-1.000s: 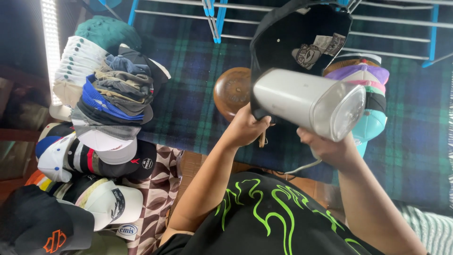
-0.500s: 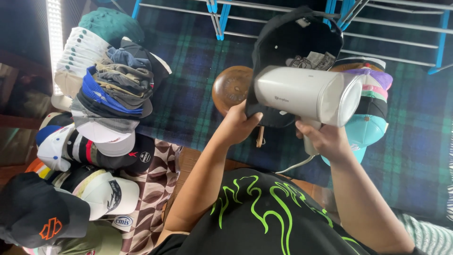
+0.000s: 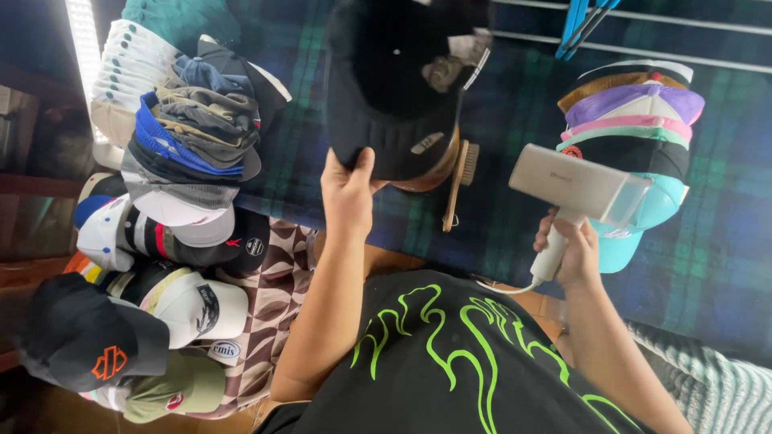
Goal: The person is cleaning and steaming baseball caps to restore their shape, using a brush and a handheld steamer.
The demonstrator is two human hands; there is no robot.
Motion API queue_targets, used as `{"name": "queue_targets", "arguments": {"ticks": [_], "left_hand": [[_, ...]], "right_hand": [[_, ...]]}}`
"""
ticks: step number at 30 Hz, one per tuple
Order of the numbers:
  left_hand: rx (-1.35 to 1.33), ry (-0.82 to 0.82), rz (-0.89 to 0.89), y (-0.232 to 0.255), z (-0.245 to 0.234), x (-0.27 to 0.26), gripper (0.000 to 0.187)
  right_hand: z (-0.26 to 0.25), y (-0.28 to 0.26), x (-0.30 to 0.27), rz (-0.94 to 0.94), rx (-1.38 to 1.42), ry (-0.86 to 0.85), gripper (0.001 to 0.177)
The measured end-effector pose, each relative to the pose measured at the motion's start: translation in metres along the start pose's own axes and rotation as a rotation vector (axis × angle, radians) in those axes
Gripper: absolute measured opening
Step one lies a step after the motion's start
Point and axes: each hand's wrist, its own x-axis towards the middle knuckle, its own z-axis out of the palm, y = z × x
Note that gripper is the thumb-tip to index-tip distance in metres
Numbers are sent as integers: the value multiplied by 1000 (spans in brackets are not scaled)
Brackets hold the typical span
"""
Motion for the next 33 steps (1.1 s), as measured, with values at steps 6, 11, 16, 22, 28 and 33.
{"name": "queue_targets", "arguments": {"ticks": [6, 11, 16, 22, 28, 33], "left_hand": [[-244, 65, -107, 12, -4, -4, 21], [-290, 65, -123, 5, -1, -9, 22], [-279, 61, -162, 2, -11, -16, 20], [-253, 66, -168, 13, -17, -30, 20], [-249, 56, -167, 12, -21, -35, 17], [-237, 57, -138, -1, -27, -33, 20]], "right_hand": [[-6, 68, 11, 174, 86, 0, 29], [10, 104, 48, 322, 212, -19, 34], [30, 108, 101, 393, 358, 5, 44], [39, 110, 159, 404, 284, -65, 42], [39, 111, 207, 477, 66, -85, 42], [37, 114, 227, 261, -609, -199, 74]]}}
